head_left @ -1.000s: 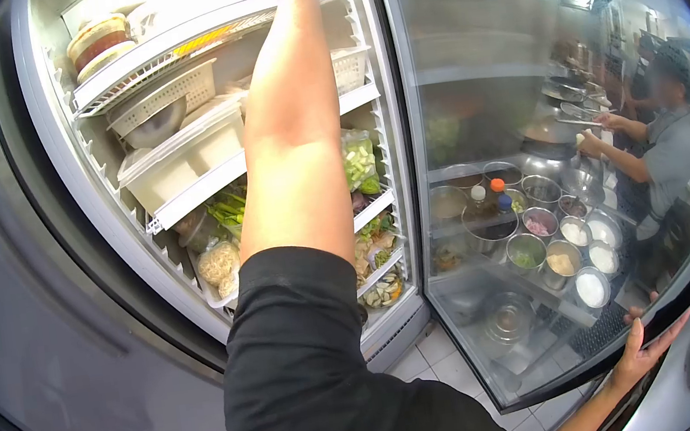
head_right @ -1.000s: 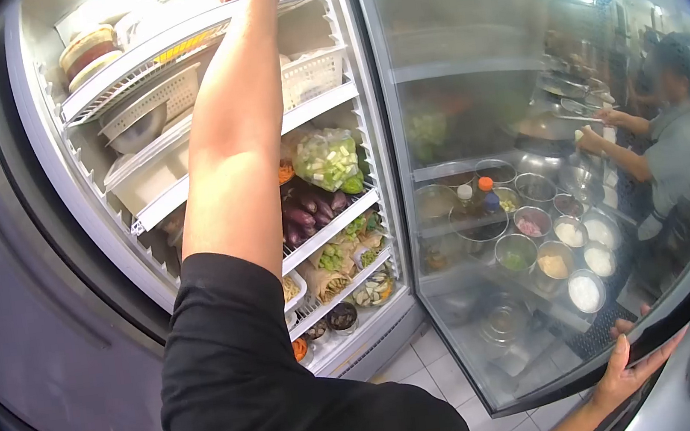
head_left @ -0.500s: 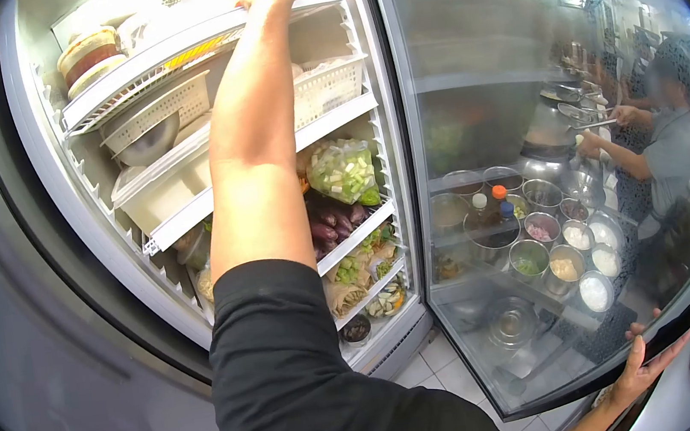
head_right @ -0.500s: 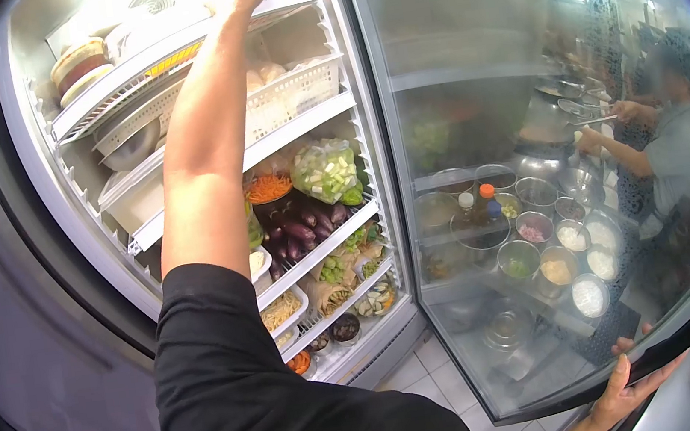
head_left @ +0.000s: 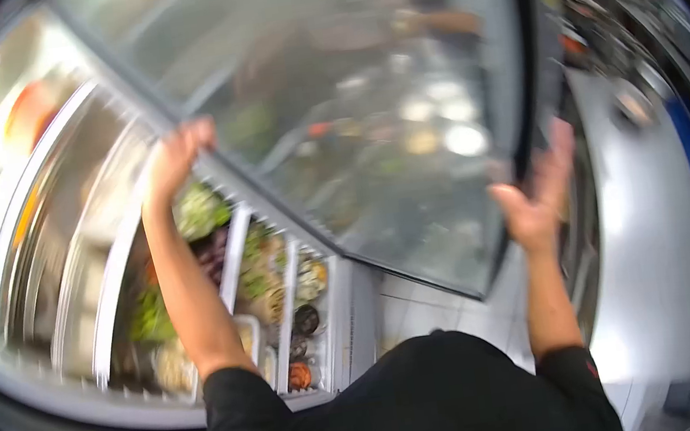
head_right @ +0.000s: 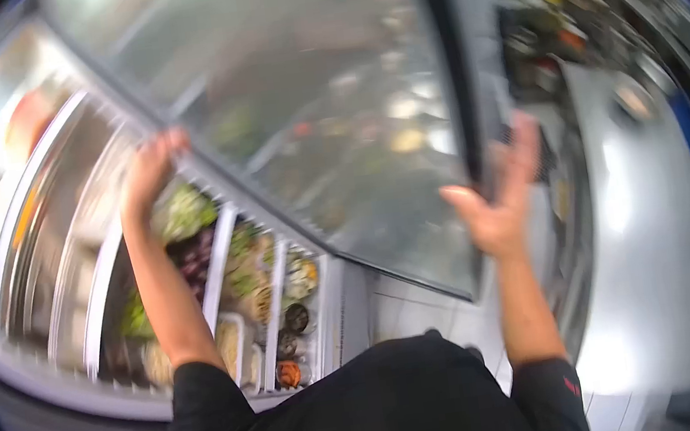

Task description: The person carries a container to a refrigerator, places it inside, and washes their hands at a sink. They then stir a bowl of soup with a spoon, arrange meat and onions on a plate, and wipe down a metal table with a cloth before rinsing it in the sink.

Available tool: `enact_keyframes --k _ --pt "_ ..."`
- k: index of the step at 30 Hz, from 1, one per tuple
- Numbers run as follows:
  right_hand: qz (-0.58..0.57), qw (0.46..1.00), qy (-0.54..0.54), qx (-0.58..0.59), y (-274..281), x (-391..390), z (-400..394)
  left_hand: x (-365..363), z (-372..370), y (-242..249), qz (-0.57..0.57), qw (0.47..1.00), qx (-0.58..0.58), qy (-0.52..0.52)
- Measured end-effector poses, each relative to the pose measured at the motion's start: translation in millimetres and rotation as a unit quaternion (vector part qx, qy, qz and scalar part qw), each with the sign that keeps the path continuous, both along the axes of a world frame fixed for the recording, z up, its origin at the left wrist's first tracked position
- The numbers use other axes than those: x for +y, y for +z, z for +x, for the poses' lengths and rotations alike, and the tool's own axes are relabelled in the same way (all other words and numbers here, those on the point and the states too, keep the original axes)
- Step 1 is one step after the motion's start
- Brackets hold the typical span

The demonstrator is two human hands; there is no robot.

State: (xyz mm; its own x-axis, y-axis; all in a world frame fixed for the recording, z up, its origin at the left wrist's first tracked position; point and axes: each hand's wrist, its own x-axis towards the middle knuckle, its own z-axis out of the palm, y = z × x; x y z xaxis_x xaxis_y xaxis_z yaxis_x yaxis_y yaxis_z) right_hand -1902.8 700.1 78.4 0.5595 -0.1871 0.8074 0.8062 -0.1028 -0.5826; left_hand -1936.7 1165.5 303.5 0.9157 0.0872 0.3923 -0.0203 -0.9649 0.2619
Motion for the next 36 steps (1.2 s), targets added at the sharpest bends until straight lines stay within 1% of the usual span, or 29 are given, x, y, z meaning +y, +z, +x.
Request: enact_keyframes --k 1,2,3,4,5,6,7,8,9,10,11,12,14,16,18,20,21,23,25,26,27,29,30,32,33,35,36 --pt "-0.015 1.000 0.016 0.000 -4.5 -3.2 -5.1 -38.8 -6.7 -46.6 -0.096 0.984 0.114 -0.095" --pt "-0.018 0.999 0.046 -0.011 -9.3 -4.7 -12.4 -65.0 -12.2 -106.6 -0.184 0.948 0.202 -0.164" --pt "-0.021 0.997 0.077 -0.022 -14.2 -6.8 -20.2 -81.6 -16.7 -174.7 -0.137 0.924 0.280 -0.223" --pt "-0.006 0.983 0.182 0.018 -16.3 -10.3 -33.9 -99.4 -22.1 -242.1 -0.094 0.887 0.351 -0.284" --pt "0.014 0.958 0.277 0.067 -18.4 -13.9 -48.3 -104.8 -39.3 -328.0 -0.177 0.829 0.441 -0.293" --pt "-0.089 0.975 0.199 0.050 -8.3 -25.4 -67.5 -163.8 -63.1 -359.9 -0.100 0.798 0.545 -0.235" --pt "-0.083 0.949 0.288 0.095 -6.9 -28.3 -93.0 -239.6 -108.5 -394.7 -0.060 0.778 0.574 -0.251" --pt "-0.112 0.950 0.288 0.057 -7.5 -29.3 -104.7 -266.0 -125.9 -425.0 -0.193 0.725 0.614 -0.245" --pt "-0.124 0.947 0.296 0.010 -9.9 -28.9 -107.8 -284.6 -129.2 -453.4 -0.245 0.726 0.576 -0.285" --pt "-0.142 0.944 0.298 0.008 -10.6 -27.6 -123.4 -303.9 -131.9 -479.9 -0.294 0.720 0.537 -0.326" --pt "-0.161 0.940 0.302 0.006 -10.1 -29.1 -139.3 -316.9 -139.5 -491.2 -0.339 0.715 0.516 -0.328" --pt "-0.203 0.925 0.318 0.047 -12.8 -33.8 -152.8 -323.8 -143.1 -493.2 -0.376 0.720 0.500 -0.300" --pt "-0.283 0.885 0.348 0.127 -17.1 -44.3 -178.6 -331.0 -159.1 -490.6 -0.468 0.718 0.490 -0.158" --pt "-0.329 0.878 0.303 0.173 -45.3 -56.6 -201.1 -335.0 -183.1 -485.5 -0.553 0.702 0.448 0.024" --pt "-0.360 0.868 0.232 0.251 -87.8 -77.5 -229.2 -336.6 -210.4 -475.3 -0.598 0.683 0.382 0.173" --pt "-0.387 0.846 0.140 0.340 -135.4 -106.0 -267.6 -321.7 -229.8 -483.8 -0.597 0.683 0.340 0.248" --pt "-0.402 0.829 0.096 0.378 -159.1 -120.0 -291.8 -312.0 -238.4 -495.1 -0.592 0.686 0.326 0.269" --pt "-0.382 0.753 0.069 0.532 -195.9 -146.1 -346.4 -258.2 -242.3 -572.5 -0.601 0.693 0.304 0.259" --pt "-0.360 0.718 0.002 0.595 -246.2 -166.7 -409.9 -220.3 -255.7 -594.9 -0.623 0.681 0.308 0.230" --pt "-0.349 0.684 -0.013 0.640 -265.9 -175.6 -441.8 -205.3 -266.7 -598.2 -0.628 0.683 0.291 0.235" --pt "-0.335 0.651 -0.024 0.681 -286.6 -182.3 -472.2 -196.4 -272.3 -597.7 -0.631 0.686 0.271 0.239" --pt "-0.298 0.656 -0.053 0.692 -354.0 -193.5 -535.1 -190.2 -289.1 -577.0 -0.564 0.718 0.257 0.316" --pt "-0.262 0.642 -0.073 0.717 -362.8 -192.4 -562.3 -184.4 -296.6 -567.8 -0.546 0.729 0.241 0.336" --pt "-0.188 0.609 -0.114 0.762 -375.4 -195.6 -610.6 -164.2 -308.6 -554.9 -0.519 0.757 0.205 0.341" --pt "-0.157 0.615 -0.152 0.757 -394.4 -196.0 -634.2 -151.9 -314.0 -548.7 -0.504 0.772 0.181 0.342" --pt "-0.086 0.593 -0.177 0.781 -392.0 -198.8 -672.9 -129.0 -322.8 -529.8 -0.463 0.808 0.128 0.341" --pt "-0.071 0.576 -0.197 0.790 -391.5 -199.3 -689.8 -119.9 -325.1 -517.7 -0.440 0.827 0.101 0.337"
